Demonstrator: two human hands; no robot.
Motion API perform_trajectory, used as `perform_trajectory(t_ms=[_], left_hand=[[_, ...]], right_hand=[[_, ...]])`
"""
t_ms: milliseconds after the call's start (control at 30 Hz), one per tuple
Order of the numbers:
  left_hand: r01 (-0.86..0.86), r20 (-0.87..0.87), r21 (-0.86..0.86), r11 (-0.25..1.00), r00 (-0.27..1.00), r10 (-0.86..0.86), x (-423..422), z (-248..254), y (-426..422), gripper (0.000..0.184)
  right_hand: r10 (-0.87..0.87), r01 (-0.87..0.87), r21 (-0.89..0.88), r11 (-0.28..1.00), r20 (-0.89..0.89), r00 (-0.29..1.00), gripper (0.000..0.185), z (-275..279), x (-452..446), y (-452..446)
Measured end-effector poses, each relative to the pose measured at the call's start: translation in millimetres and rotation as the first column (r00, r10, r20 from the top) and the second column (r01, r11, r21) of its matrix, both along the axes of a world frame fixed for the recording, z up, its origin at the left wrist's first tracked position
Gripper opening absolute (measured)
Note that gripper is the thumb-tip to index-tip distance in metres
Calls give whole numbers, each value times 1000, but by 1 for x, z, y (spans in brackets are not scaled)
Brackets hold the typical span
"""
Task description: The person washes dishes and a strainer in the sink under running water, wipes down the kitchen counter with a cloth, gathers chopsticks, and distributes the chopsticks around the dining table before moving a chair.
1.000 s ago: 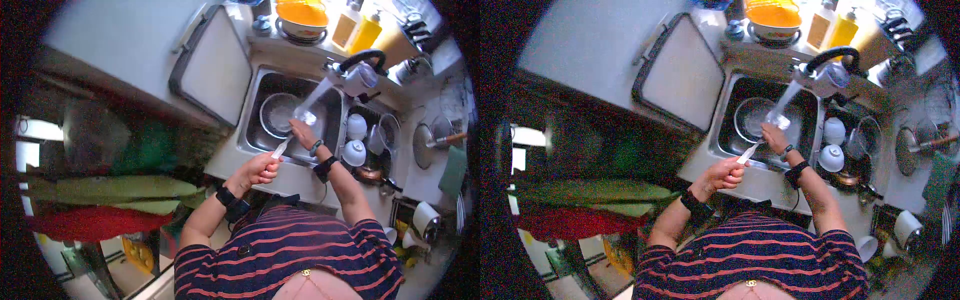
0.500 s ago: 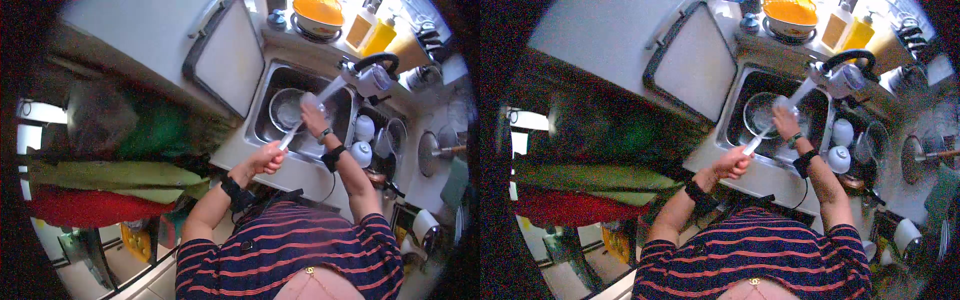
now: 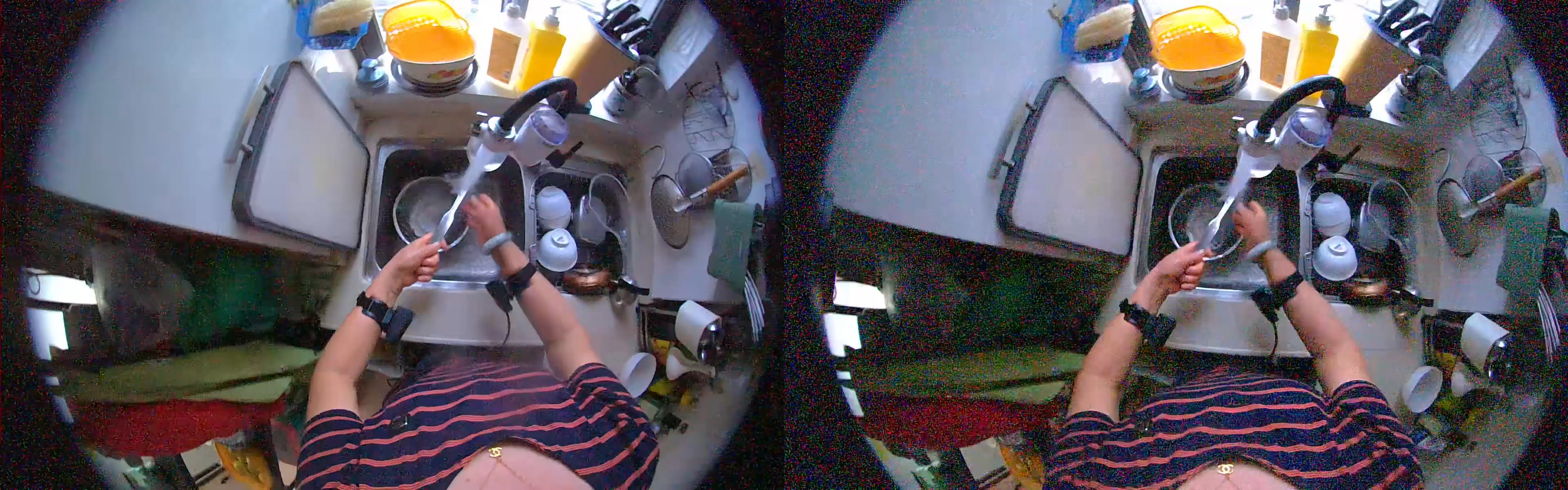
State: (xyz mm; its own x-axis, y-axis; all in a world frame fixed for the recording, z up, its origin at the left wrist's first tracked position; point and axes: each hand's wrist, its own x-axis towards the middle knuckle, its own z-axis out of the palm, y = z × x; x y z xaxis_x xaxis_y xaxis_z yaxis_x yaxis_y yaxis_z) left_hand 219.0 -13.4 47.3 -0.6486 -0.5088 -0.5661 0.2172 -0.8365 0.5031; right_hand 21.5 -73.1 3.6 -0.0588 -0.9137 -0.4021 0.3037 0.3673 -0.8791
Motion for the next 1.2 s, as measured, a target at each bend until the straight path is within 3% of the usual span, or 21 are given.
perform_trajectory(t_ms=[33,67,167,200,267,300,367,433,467,533,600,633,700,733,767,833,867,967,1067,1133,1200], left_hand=[[12,2,-2,1000,1000,-12,2,-9,0,14],[41,40,-47,998,998,-39,4,-18,1,15],[107,46,-149,983,994,-101,14,-26,-5,19],[154,84,-204,967,987,-139,16,-31,-10,20],[234,167,-287,929,967,-192,22,-51,-28,20],[350,430,-408,843,889,-161,20,-59,-41,19],[488,682,-522,699,732,-2,18,-113,-73,16],[707,850,-520,479,484,210,7,-115,-98,18],[702,847,-525,481,487,213,-3,-114,-104,18],[667,841,-526,528,317,438,-35,-89,-109,26],[627,852,-519,581,318,417,-65,-56,-113,22],[625,793,-588,513,322,517,-81,-58,-117,21],[619,723,-651,440,326,609,-107,-61,-118,21],[635,734,-653,413,395,553,-117,-60,-118,19],[649,740,-657,384,458,492,-122,-59,-118,18],[689,681,-665,288,400,614,-120,-79,-117,16],[735,603,-650,192,344,720,-120,-91,-114,14],[739,662,-601,305,246,708,-72,-75,-103,11],[732,598,-630,257,247,763,-26,-122,-95,13],[785,738,-439,436,38,674,-15,-123,-88,13],[782,734,-481,396,113,669,-26,-111,-81,12]], right_hand=[[-52,-8,172,985,340,939,34,16,-10,-10],[-63,75,-32,997,278,958,28,-33,-23,-39],[-238,237,40,971,292,926,32,16,-46,-61],[-239,238,41,970,291,926,32,16,-57,-67],[-23,50,-94,994,270,963,35,16,-75,-75],[-21,47,-94,994,267,964,35,17,-75,-76],[-93,108,-134,985,111,989,37,22,-74,-76],[-134,141,-152,978,52,990,37,26,-71,-73],[-182,179,-171,969,2,983,36,28,-69,-70],[-229,216,-209,954,-43,972,35,31,-63,-61],[-226,164,-284,945,-203,953,38,19,-63,-56],[-225,163,-283,945,-206,952,38,23,-58,-47],[-115,-51,-341,939,-451,885,45,28,-43,-29],[-388,-124,-609,784,-635,668,40,23,-36,-26],[-383,-131,-607,784,-639,668,40,22,-37,-21],[-208,137,-276,951,-244,947,45,50,-33,-7],[-213,201,-168,965,-58,975,46,47,-46,-8],[-237,241,-84,967,53,970,30,69,-83,-4],[-211,215,-140,967,42,976,13,73,-113,-2],[-197,199,-79,977,34,980,14,63,-111,-9],[-156,155,53,987,12,988,17,57,-98,-14]])
